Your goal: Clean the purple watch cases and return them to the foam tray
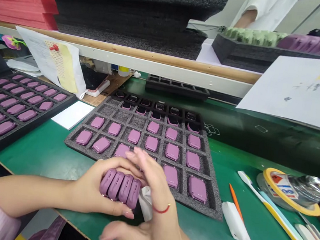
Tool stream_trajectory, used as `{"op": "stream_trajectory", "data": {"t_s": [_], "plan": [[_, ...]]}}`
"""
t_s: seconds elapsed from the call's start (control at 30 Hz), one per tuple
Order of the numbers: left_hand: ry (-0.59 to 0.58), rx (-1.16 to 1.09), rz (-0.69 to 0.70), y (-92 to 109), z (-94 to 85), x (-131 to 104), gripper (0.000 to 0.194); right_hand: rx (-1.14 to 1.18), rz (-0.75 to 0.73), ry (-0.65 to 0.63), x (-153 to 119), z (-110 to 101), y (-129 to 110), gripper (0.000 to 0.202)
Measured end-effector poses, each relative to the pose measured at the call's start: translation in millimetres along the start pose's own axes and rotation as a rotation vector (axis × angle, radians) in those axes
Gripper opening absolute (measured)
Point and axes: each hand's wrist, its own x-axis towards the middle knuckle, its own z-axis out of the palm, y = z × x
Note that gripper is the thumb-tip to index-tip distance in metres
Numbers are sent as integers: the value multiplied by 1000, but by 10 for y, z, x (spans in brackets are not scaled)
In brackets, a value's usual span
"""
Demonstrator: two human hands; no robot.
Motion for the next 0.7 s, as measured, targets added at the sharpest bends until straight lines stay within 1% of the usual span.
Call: {"op": "stream_trajectory", "data": {"t_s": [0.1, 0.13, 0.17, 0.23, 0.3, 0.37, 0.53, 0.6, 0.63, 0.7], "plan": [[-3, 39, 69, 8, -3, -22, 52, 178, 202, 199, 48, -24, 8, 55], [-12, 41, 91, 11, -2, -25, 52, 215, 265, 258, 63, -22, 23, 47], [-21, 43, 108, 13, -1, -28, 51, 242, 322, 301, 74, -15, 42, 42], [-38, 62, 139, 8, -1, -30, 50, 276, 405, 327, 80, 8, 75, 38], [-48, 103, 181, -9, -3, -29, 51, 303, 463, 297, 68, 33, 94, 38], [-53, 143, 227, -28, -7, -25, 51, 336, 500, 234, 49, 52, 99, 38], [-56, 179, 320, -29, -21, -3, 49, 412, 528, 100, 45, 49, 100, 43], [-46, 212, 331, -24, -24, 0, 48, 415, 502, 27, 55, 21, 93, 46], [-43, 218, 326, -28, -25, -1, 47, 392, 466, -17, 59, 3, 84, 48], [-52, 191, 296, -48, -24, -9, 49, 279, 331, -72, 67, -32, 54, 59]]}}
